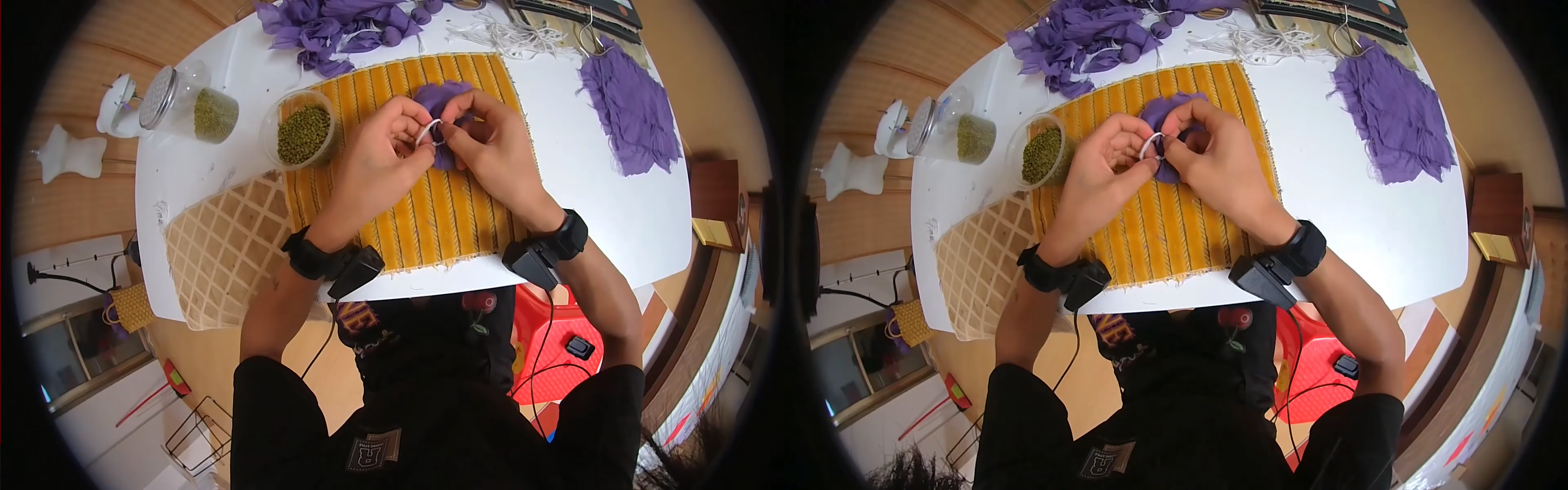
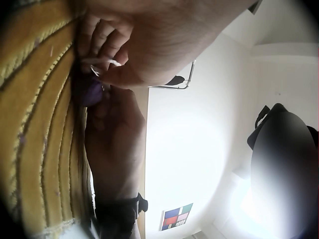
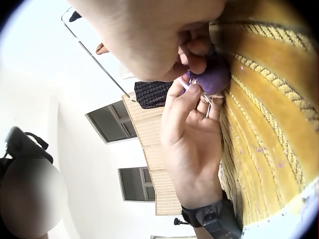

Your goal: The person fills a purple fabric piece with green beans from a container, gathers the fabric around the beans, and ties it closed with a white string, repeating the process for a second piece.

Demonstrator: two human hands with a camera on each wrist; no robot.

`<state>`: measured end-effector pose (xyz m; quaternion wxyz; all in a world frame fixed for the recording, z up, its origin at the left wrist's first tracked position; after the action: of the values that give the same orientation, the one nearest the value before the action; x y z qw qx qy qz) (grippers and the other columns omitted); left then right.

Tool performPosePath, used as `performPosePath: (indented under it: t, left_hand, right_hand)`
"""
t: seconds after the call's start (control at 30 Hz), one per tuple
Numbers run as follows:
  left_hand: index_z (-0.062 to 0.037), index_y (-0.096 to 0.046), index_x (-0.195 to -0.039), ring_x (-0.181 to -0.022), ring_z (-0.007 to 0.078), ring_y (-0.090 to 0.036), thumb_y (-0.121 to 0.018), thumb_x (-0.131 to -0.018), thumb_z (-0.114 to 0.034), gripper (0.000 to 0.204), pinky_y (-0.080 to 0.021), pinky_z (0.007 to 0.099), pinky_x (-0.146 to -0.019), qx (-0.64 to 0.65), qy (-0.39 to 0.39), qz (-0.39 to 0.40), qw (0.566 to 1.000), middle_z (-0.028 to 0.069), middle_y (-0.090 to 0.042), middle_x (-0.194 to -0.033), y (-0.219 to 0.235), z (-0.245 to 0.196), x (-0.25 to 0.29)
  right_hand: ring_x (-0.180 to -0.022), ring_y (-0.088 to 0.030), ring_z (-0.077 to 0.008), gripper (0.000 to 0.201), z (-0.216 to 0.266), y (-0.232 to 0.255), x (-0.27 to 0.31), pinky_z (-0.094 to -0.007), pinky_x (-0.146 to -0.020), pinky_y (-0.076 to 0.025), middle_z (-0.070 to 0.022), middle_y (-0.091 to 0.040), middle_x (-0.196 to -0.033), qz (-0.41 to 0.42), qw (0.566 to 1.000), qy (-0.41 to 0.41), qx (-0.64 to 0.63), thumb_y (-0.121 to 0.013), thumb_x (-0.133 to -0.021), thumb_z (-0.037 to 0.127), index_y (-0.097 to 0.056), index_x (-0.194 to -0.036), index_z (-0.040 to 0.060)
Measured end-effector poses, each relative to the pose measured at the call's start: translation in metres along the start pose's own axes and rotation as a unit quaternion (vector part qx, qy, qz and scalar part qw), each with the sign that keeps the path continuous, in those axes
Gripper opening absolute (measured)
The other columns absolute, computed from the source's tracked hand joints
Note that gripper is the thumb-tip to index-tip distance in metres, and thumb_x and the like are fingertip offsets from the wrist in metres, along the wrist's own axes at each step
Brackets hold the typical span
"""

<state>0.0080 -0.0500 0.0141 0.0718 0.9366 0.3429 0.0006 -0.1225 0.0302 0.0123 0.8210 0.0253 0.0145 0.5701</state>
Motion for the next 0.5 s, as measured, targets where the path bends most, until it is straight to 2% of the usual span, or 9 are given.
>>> performPosePath:
  t: [0.1, 0.17, 0.3, 0.37, 0.43, 0.47, 0.5]
  left_hand:
    - [-0.0023, -0.052, -0.105, -0.082, 0.0043, -0.056, -0.059, -0.085, 0.006, 0.023, -0.043, 0.0188, -0.073, -0.001, 0.021, 0.023, 1.000, 0.0015, -0.062, -0.092, 0.001, 0.001, 0.001]
    - [-0.0024, -0.052, -0.106, -0.083, 0.0042, -0.056, -0.059, -0.085, 0.007, 0.024, -0.043, 0.0187, -0.073, -0.004, 0.018, 0.018, 1.000, 0.0019, -0.062, -0.092, 0.000, 0.001, 0.001]
    - [-0.0022, -0.051, -0.106, -0.083, 0.0045, -0.056, -0.060, -0.085, 0.007, 0.024, -0.042, 0.0182, -0.072, -0.006, 0.017, 0.025, 1.000, 0.0028, -0.063, -0.093, 0.002, 0.001, 0.000]
    - [-0.0020, -0.051, -0.106, -0.083, 0.0048, -0.057, -0.060, -0.085, 0.006, 0.024, -0.043, 0.0182, -0.072, -0.004, 0.016, 0.022, 1.000, 0.0030, -0.063, -0.093, 0.002, 0.001, 0.000]
    - [-0.0017, -0.051, -0.106, -0.082, 0.0051, -0.057, -0.061, -0.085, 0.006, 0.024, -0.044, 0.0183, -0.072, -0.003, 0.015, 0.019, 1.000, 0.0032, -0.063, -0.092, 0.002, 0.000, 0.000]
    - [-0.0011, -0.051, -0.105, -0.078, 0.0062, -0.058, -0.061, -0.084, 0.004, 0.023, -0.045, 0.0198, -0.070, 0.007, 0.019, 0.003, 1.000, 0.0034, -0.063, -0.088, 0.004, -0.001, 0.000]
    - [-0.0005, -0.052, -0.103, -0.075, 0.0072, -0.058, -0.062, -0.083, 0.003, 0.022, -0.047, 0.0213, -0.067, 0.017, 0.023, -0.012, 1.000, 0.0036, -0.063, -0.084, 0.005, -0.003, 0.001]
  right_hand:
    - [-0.060, -0.052, -0.0042, 0.009, 0.001, -0.002, 0.000, -0.0200, -0.051, -0.041, -0.0003, -0.059, -0.084, 0.002, 0.999, 0.012, -0.033, -0.061, -0.087, 0.000, -0.056, -0.095, 0.0013]
    - [-0.058, -0.052, -0.0035, 0.007, 0.004, -0.002, 0.000, -0.0204, -0.050, -0.040, -0.0009, -0.059, -0.083, -0.003, 0.998, 0.028, -0.059, -0.061, -0.086, 0.000, -0.058, -0.092, 0.0010]
    - [-0.057, -0.052, -0.0040, 0.008, 0.002, -0.002, -0.002, -0.0209, -0.049, -0.040, -0.0011, -0.059, -0.082, 0.039, 0.998, 0.031, -0.034, -0.064, -0.086, 0.002, -0.059, -0.092, 0.0008]
    - [-0.056, -0.052, -0.0043, 0.009, 0.002, -0.001, -0.002, -0.0213, -0.049, -0.040, -0.0008, -0.060, -0.080, 0.044, 0.998, 0.045, -0.014, -0.065, -0.086, 0.003, -0.060, -0.093, 0.0007]
    - [-0.058, -0.053, -0.0048, 0.010, 0.000, 0.000, -0.001, -0.0216, -0.052, -0.042, -0.0009, -0.062, -0.073, 0.054, 0.998, -0.028, 0.008, -0.067, -0.086, 0.005, -0.066, -0.094, -0.0009]
    - [-0.058, -0.053, -0.0048, 0.010, -0.002, 0.000, -0.001, -0.0216, -0.052, -0.042, -0.0009, -0.062, -0.073, 0.054, 0.998, -0.028, 0.008, -0.067, -0.086, 0.005, -0.066, -0.094, -0.0009]
    - [-0.059, -0.054, -0.0064, 0.011, -0.003, 0.000, -0.002, -0.0228, -0.053, -0.044, -0.0025, -0.064, -0.072, 0.035, 0.998, 0.011, 0.045, -0.067, -0.085, 0.006, -0.068, -0.093, -0.0014]
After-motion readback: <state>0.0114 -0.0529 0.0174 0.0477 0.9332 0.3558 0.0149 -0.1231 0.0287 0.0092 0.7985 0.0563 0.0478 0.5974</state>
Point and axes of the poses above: each hand's wrist, its own x-axis away from the middle knuckle, its own y-axis out of the back of the hand, z = x × y, the point moved 4 cm from there along -x, towards the middle knuckle
